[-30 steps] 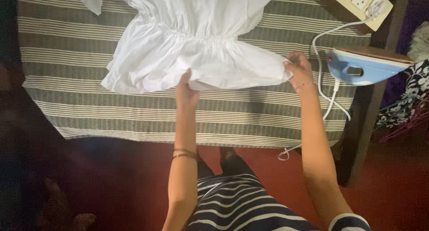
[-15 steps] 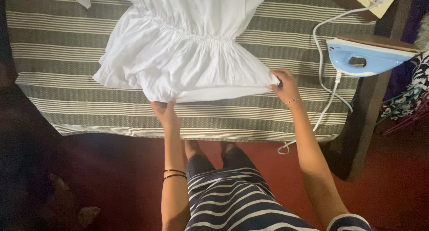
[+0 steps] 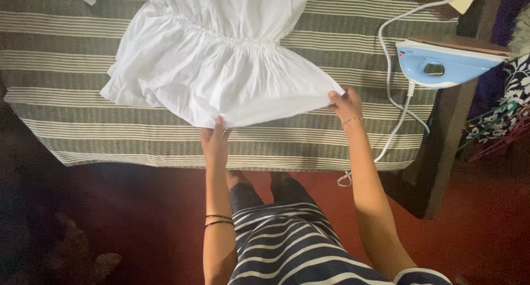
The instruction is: The person irons a white blouse laid out on a striped ironing board. They repeatedly smooth the fabric with their hands and move the iron across the sleeves, bodice, and hem to remove wrinkles.
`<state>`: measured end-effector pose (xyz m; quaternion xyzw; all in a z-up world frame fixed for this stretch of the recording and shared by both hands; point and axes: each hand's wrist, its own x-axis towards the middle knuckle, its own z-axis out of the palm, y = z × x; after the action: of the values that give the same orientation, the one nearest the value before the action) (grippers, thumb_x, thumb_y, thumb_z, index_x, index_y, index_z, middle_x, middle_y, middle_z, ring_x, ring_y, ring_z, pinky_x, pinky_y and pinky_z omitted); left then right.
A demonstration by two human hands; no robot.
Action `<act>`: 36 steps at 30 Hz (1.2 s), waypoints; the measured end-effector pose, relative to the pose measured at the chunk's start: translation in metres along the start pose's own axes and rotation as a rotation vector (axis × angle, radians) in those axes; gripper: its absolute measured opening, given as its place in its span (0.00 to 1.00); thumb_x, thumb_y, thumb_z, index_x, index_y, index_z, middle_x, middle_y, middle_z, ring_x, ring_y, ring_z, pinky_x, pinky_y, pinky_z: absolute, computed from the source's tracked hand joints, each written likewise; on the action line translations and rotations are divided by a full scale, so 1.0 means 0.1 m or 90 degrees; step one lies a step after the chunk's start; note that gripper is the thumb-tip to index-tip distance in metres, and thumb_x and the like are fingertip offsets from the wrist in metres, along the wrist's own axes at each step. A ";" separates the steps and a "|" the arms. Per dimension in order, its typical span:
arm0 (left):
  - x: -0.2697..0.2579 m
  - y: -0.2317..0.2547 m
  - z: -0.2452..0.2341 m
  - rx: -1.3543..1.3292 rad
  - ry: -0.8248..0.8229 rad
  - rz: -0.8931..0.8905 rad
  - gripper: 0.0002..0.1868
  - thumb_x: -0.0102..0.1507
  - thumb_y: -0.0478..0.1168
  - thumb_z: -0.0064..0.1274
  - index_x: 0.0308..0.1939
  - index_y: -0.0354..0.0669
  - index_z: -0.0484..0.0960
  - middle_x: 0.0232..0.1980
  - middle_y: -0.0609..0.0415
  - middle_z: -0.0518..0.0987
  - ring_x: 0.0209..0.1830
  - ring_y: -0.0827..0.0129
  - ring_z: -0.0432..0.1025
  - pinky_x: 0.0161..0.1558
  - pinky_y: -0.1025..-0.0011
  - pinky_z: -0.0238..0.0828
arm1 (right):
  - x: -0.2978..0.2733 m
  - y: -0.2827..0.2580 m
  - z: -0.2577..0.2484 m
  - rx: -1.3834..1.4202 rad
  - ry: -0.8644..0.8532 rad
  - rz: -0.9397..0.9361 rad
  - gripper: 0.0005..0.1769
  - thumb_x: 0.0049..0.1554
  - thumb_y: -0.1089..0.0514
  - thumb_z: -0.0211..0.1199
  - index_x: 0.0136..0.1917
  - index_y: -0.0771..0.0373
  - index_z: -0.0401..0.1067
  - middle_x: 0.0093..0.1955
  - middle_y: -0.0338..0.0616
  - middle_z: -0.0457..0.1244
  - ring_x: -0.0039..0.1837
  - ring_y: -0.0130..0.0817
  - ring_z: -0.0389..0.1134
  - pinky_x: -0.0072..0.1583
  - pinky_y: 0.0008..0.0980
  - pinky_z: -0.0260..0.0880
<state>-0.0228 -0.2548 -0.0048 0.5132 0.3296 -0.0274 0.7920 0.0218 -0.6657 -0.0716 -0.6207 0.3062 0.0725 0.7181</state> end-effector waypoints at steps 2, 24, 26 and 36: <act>-0.07 0.14 -0.05 0.140 -0.006 0.033 0.22 0.66 0.40 0.57 0.60 0.28 0.76 0.52 0.49 0.81 0.47 0.70 0.79 0.42 0.73 0.81 | -0.01 -0.02 0.02 -0.067 -0.004 -0.014 0.21 0.57 0.64 0.68 0.60 0.74 0.65 0.53 0.51 0.66 0.49 0.39 0.75 0.48 0.37 0.79; -0.51 -0.26 -0.12 0.501 0.260 0.119 0.23 0.63 0.40 0.66 0.51 0.31 0.71 0.40 0.44 0.76 0.37 0.61 0.71 0.44 0.65 0.70 | -0.38 0.00 0.18 -0.231 0.114 -0.138 0.15 0.59 0.60 0.70 0.51 0.67 0.66 0.39 0.44 0.67 0.36 0.29 0.70 0.37 0.27 0.74; -0.57 -0.31 -0.08 0.504 0.293 0.187 0.27 0.61 0.39 0.65 0.56 0.32 0.68 0.41 0.46 0.74 0.36 0.61 0.69 0.43 0.63 0.69 | -0.42 0.00 0.21 -0.271 0.111 -0.174 0.16 0.58 0.59 0.71 0.52 0.67 0.67 0.40 0.43 0.68 0.37 0.28 0.71 0.38 0.26 0.74; -0.50 -0.60 1.32 0.732 -0.258 0.508 0.25 0.60 0.41 0.62 0.61 0.45 0.76 0.58 0.47 0.75 0.61 0.50 0.68 0.64 0.51 0.60 | -0.46 -0.42 -1.17 -0.140 0.552 -0.411 0.45 0.49 0.60 0.86 0.67 0.58 0.56 0.64 0.44 0.56 0.69 0.44 0.59 0.75 0.43 0.60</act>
<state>-0.0194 -0.4073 0.0090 0.9141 -0.1022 -0.0003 0.3923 -0.0363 -0.7717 -0.0167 -0.7276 0.3583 -0.3821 0.4430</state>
